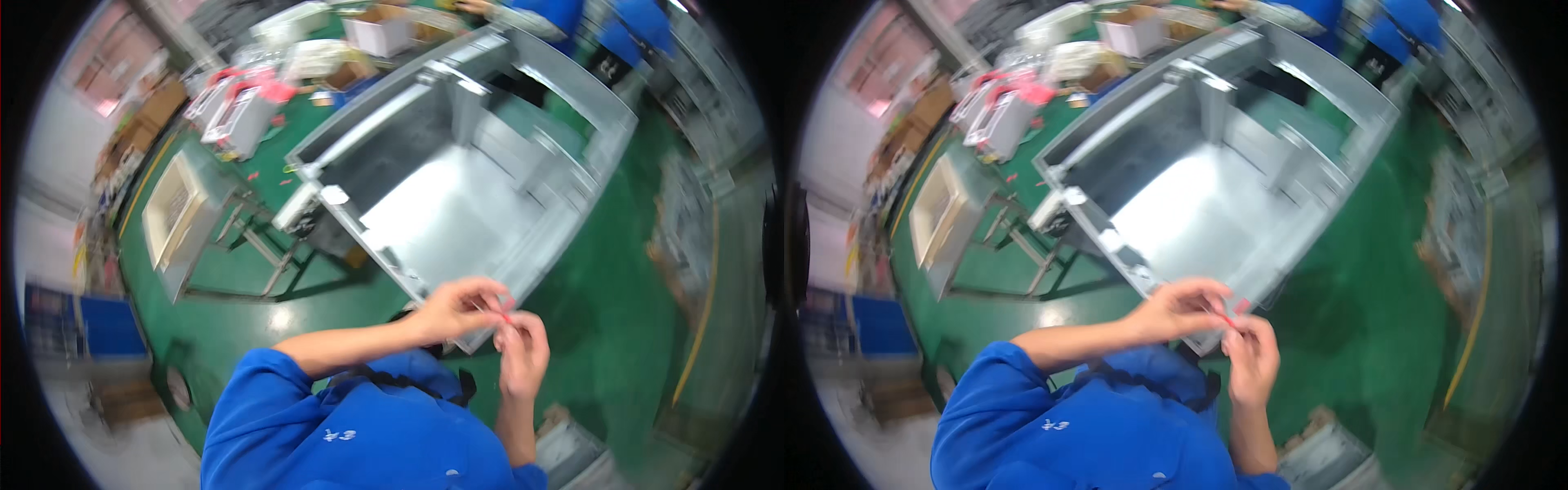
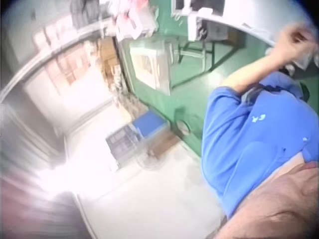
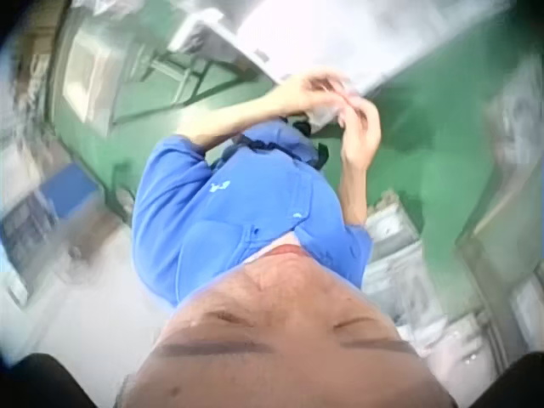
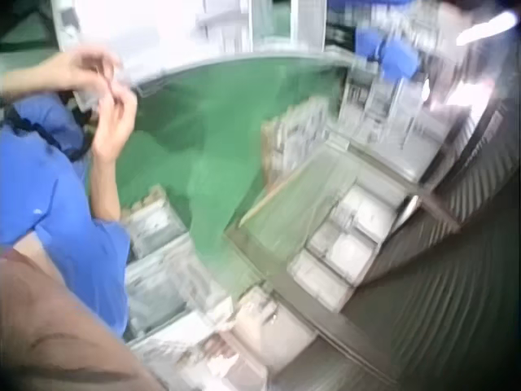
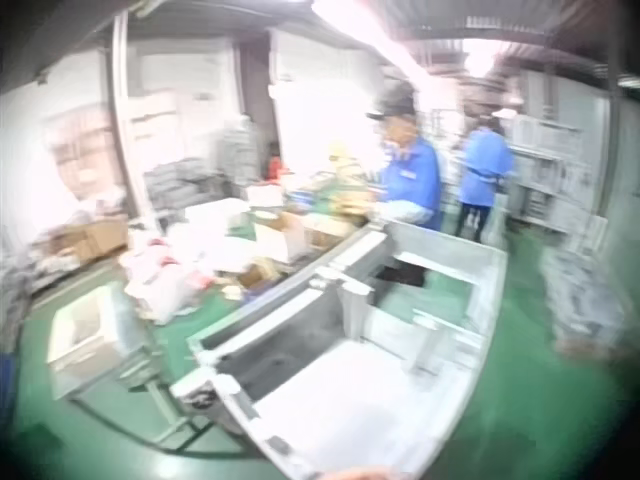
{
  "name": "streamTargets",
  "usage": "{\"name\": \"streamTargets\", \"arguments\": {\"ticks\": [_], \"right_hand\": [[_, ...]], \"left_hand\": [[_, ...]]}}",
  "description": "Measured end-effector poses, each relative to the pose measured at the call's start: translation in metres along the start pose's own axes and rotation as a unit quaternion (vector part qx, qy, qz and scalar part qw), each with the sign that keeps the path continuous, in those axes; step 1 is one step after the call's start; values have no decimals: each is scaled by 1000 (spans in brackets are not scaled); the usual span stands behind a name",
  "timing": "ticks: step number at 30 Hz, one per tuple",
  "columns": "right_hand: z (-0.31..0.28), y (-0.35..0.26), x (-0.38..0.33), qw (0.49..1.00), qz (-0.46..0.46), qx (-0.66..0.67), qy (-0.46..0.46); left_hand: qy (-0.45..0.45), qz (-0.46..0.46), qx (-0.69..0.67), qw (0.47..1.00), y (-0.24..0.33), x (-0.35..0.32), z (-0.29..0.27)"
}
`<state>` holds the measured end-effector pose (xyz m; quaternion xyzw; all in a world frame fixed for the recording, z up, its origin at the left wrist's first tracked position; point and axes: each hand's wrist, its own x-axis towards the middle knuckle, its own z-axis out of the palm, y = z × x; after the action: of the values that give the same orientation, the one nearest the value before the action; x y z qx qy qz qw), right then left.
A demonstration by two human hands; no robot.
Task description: Assembling and labeling metal electrical or enclosure units on a factory floor.
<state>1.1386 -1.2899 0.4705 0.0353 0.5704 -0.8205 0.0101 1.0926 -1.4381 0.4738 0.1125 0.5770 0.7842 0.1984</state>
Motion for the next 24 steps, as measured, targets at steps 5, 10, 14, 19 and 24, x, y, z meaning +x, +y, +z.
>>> {"name": "streamTargets", "arguments": {"ticks": [5,10,14,19,24], "right_hand": [[23,3,-14,999,1,-7,-36],[71,20,-27,995,-3,-83,-51],[121,40,-39,990,-20,-129,-46],[219,80,-54,986,-38,-134,-89],[329,126,-72,974,-30,-106,-199]], "left_hand": [[32,7,-49,998,9,-36,-8],[67,38,-50,996,10,-82,-38],[92,71,-14,993,14,-119,-77],[164,127,-35,978,21,-182,-157],[313,117,80,939,26,-254,-263]]}}
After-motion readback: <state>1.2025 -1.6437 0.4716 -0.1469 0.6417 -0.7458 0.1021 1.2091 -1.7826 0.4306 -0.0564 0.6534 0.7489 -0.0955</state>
